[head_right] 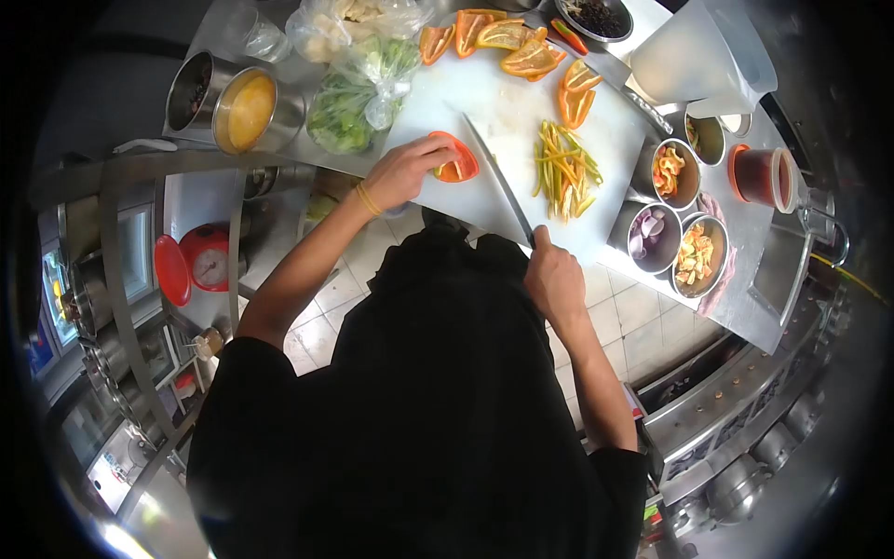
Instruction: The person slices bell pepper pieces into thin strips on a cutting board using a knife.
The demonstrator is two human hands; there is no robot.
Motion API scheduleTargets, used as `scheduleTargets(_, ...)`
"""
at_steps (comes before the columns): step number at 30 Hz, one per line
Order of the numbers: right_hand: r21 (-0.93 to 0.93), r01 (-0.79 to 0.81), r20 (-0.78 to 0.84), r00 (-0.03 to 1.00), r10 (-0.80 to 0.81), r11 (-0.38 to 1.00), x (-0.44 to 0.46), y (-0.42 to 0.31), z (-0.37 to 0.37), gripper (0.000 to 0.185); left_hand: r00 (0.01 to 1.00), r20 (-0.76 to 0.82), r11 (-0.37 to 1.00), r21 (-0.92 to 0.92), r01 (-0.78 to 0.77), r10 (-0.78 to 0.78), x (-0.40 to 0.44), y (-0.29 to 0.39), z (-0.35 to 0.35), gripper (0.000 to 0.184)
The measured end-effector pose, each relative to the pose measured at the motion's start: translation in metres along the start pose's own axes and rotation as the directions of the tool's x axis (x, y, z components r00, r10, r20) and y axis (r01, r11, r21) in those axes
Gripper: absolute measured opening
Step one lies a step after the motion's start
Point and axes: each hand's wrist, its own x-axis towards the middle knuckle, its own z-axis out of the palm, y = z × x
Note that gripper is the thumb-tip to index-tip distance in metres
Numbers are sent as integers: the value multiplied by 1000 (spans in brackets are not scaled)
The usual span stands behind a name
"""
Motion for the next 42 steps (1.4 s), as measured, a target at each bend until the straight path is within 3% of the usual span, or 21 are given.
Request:
scheduleTargets(5,130,-88,-27,995,92,988,-20,-15,-5,13,990,14,990,-12,-138,138,10,-6,16,34)
scheduleTargets(11,-7,-52,64,997,52,999,-28,-32,-16,14,984,21,983,41,-178,177,21,6,34,22)
scheduleTargets(17,-17,-72,122,990,74,997,-36,-34,-26,17,977,58,976,70,-208,204,23,14,33,16)
scheduleTargets(24,-37,-67,82,994,70,997,-22,-25,14,17,978,52,977,52,-205,203,22,10,36,15)
scheduleTargets(27,29,-37,-41,998,38,999,15,-13,38,18,979,74,979,68,-195,190,27,9,36,15)
scheduleTargets(29,67,-22,-17,1000,24,998,17,-16,29,18,974,9,972,72,-224,224,22,9,38,15)
scheduleTargets(37,26,-79,116,990,76,997,-25,-29,-9,12,981,44,980,55,-190,188,22,7,39,17)
scheduleTargets(42,98,-32,-47,998,37,995,18,-24,43,14,981,4,978,75,-192,193,21,3,40,20)
